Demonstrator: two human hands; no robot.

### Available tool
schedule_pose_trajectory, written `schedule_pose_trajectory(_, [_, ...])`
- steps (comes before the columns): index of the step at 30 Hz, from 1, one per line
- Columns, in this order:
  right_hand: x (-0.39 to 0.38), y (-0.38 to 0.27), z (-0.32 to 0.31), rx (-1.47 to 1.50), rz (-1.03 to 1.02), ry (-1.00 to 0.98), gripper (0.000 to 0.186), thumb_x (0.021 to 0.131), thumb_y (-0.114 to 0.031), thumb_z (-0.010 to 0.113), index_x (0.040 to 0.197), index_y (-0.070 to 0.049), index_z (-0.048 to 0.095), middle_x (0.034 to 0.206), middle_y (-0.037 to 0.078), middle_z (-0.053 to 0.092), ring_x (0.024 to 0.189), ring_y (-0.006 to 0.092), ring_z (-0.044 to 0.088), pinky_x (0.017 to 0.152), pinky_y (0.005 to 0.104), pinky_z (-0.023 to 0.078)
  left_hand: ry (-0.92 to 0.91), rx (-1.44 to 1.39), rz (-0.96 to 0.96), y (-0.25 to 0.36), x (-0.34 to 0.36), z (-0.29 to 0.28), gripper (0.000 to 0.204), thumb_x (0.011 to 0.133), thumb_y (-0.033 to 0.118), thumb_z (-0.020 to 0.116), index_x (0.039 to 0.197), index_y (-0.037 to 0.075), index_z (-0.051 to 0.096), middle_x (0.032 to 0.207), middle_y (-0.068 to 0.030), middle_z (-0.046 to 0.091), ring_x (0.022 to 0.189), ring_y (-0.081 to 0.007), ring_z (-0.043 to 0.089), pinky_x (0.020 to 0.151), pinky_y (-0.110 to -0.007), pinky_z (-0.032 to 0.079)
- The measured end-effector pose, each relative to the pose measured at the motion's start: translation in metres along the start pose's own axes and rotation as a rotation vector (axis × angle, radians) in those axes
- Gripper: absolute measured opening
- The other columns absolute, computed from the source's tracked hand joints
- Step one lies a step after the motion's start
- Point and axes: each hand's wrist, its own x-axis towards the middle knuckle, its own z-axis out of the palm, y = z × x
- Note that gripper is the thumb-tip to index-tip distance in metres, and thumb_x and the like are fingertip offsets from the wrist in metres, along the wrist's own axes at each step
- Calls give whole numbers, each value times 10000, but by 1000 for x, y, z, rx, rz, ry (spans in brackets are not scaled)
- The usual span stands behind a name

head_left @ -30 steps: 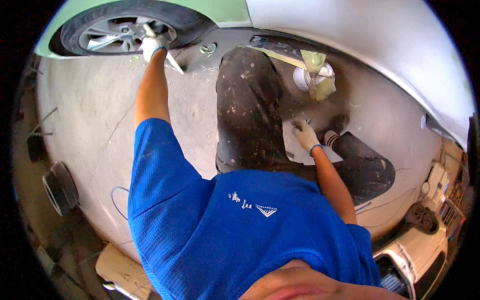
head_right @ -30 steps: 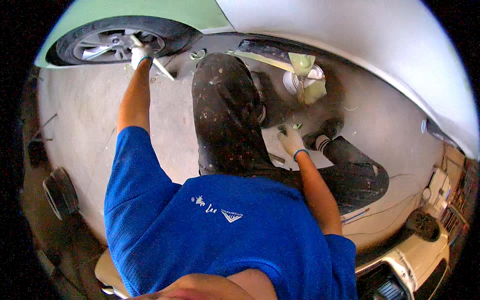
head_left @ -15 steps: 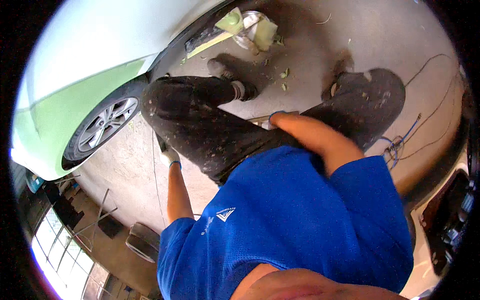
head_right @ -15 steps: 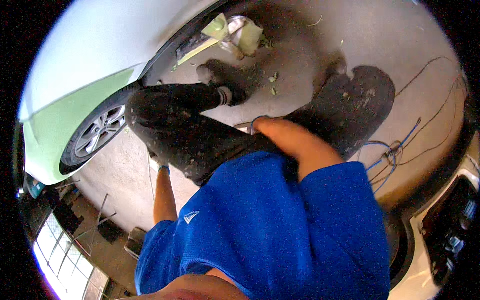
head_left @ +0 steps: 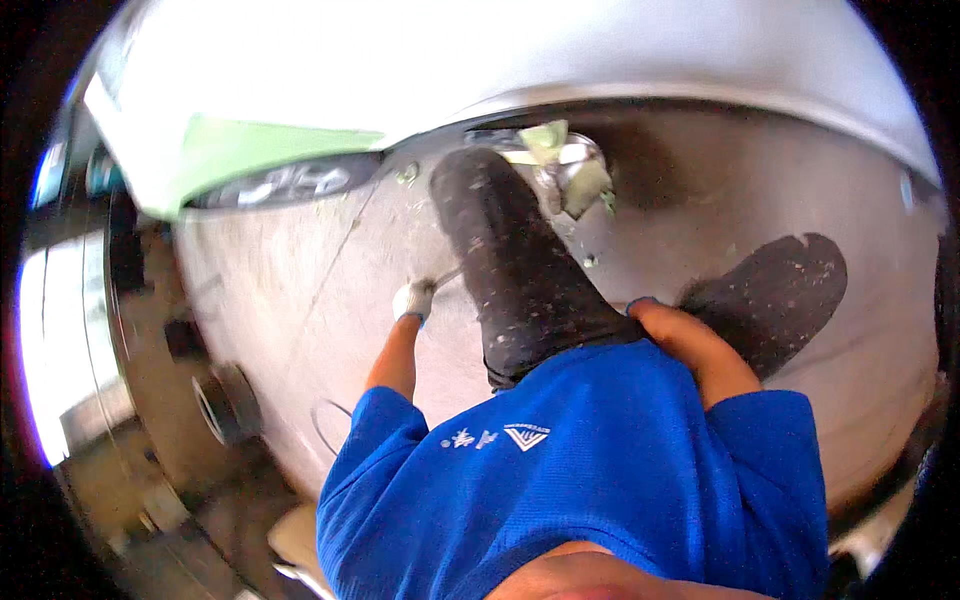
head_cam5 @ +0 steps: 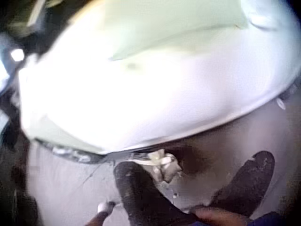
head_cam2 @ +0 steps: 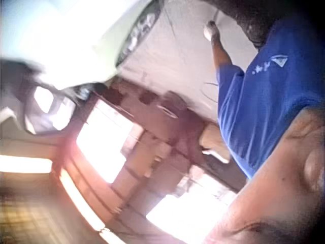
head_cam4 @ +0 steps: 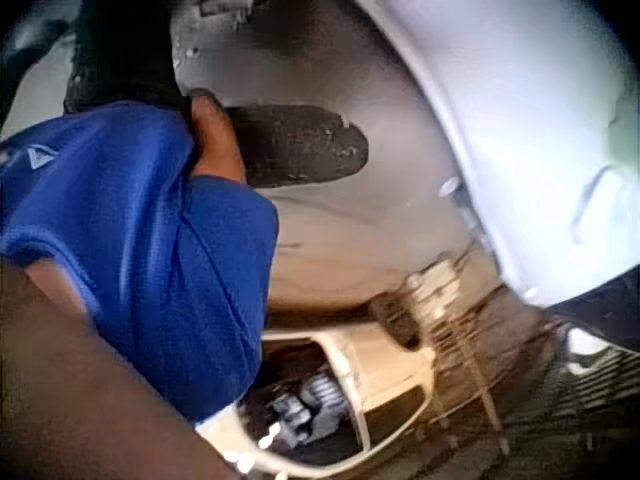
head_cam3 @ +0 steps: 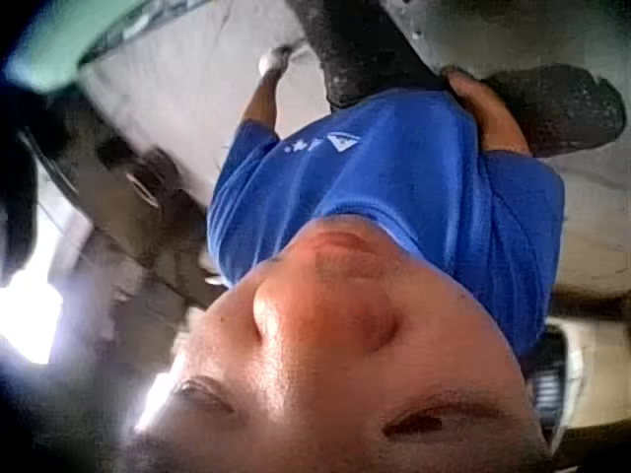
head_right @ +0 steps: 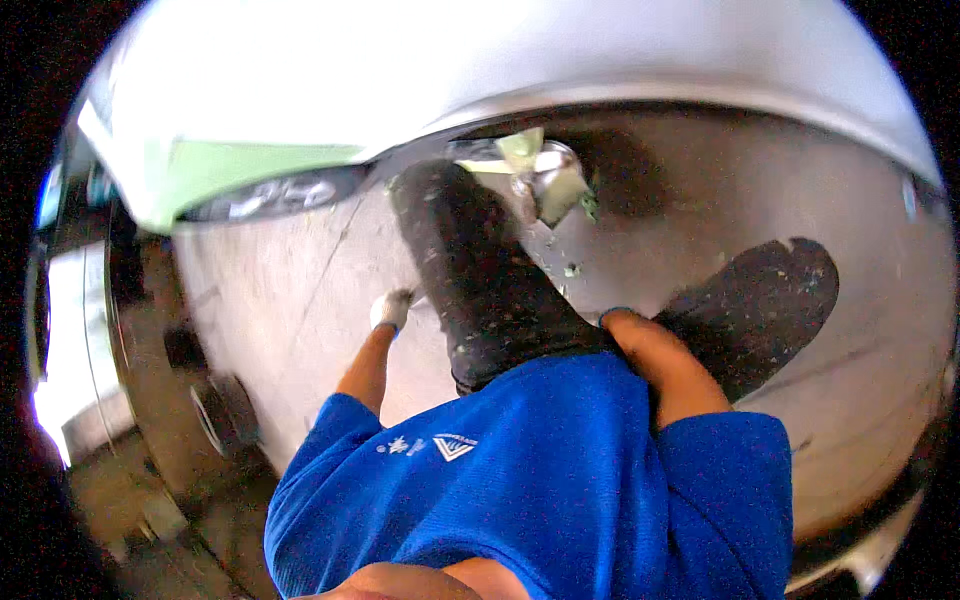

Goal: The person applies green body filler to a white car door using a putty knife, then smooths and levels the filler with a sanding block. The person repeats the application and smoothing steps on the same area.

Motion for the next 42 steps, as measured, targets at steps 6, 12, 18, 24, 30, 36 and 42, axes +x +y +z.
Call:
schedule_pose_trajectory(6, [-18, 1, -99, 81, 40, 509, 444, 943, -364, 573, 1211, -31, 694, 1254, 248, 674, 1148, 414, 654, 995, 498, 506, 626, -552, -298, 34, -96, -27, 239, 927, 301, 715, 1039, 92, 744, 960, -193, 743, 895, -371, 729, 798, -394, 557])
schedule_pose_trajectory(12, [-199, -158, -196, 657, -726, 1359, 355, 942, -181, 692, 1268, -43, 664, 1129, 168, 747, 1088, 286, 720, 928, 386, 561, 932, -565, 237, 4, -230, -146, 240, 991, 231, 660, 1112, 33, 724, 928, -182, 739, 836, -208, 699, 790, -354, 537])
schedule_pose_trajectory(18, [-309, -278, -153, 714, -1465, 979, 491, 940, -293, 761, 1315, -4, 631, 1128, 122, 739, 1011, 208, 710, 915, 347, 562, 1324, -871, 662, 98, -298, -258, 288, 1051, 224, 558, 1159, -30, 640, 1039, -113, 671, 928, -199, 612, 845, -354, 498])
schedule_pose_trajectory(24, [-332, -297, -123, 636, -1367, 1668, 256, 1001, -222, 682, 1133, -8, 728, 1049, 148, 769, 918, 231, 724, 842, 368, 546, 1258, -1219, 925, 181, -336, -309, 328, 1035, 278, 562, 1181, -12, 614, 987, -170, 688, 858, -242, 641, 791, -378, 520])
schedule_pose_trajectory(30, [-337, -297, -112, 888, -1287, 1748, 255, 1007, -222, 693, 1109, 7, 739, 1014, 49, 755, 884, 106, 650, 806, 300, 538, 1410, -1072, 908, 199, -345, -292, 350, 1016, 296, 564, 1155, -23, 603, 965, -273, 663, 898, -434, 649, 784, -485, 512])
schedule_pose_trajectory(36, [-391, -240, -151, 1241, -1327, 1714, 392, 952, -235, 748, 1232, 24, 659, 1118, 100, 716, 910, 202, 716, 774, 332, 601, 1092, -1160, 729, 219, -307, -215, 373, 964, 305, 612, 1174, -2, 622, 999, -241, 684, 948, -380, 681, 873, -439, 527])
schedule_pose_trajectory(42, [-425, -165, -146, 1479, -1072, 2025, 524, 951, -323, 735, 1307, 39, 605, 1193, 155, 670, 1019, 276, 693, 869, 398, 590, 589, -1162, 737, 173, -253, -116, 262, 1008, 226, 575, 1089, -14, 642, 916, -167, 671, 844, -258, 673, 806, -389, 534])
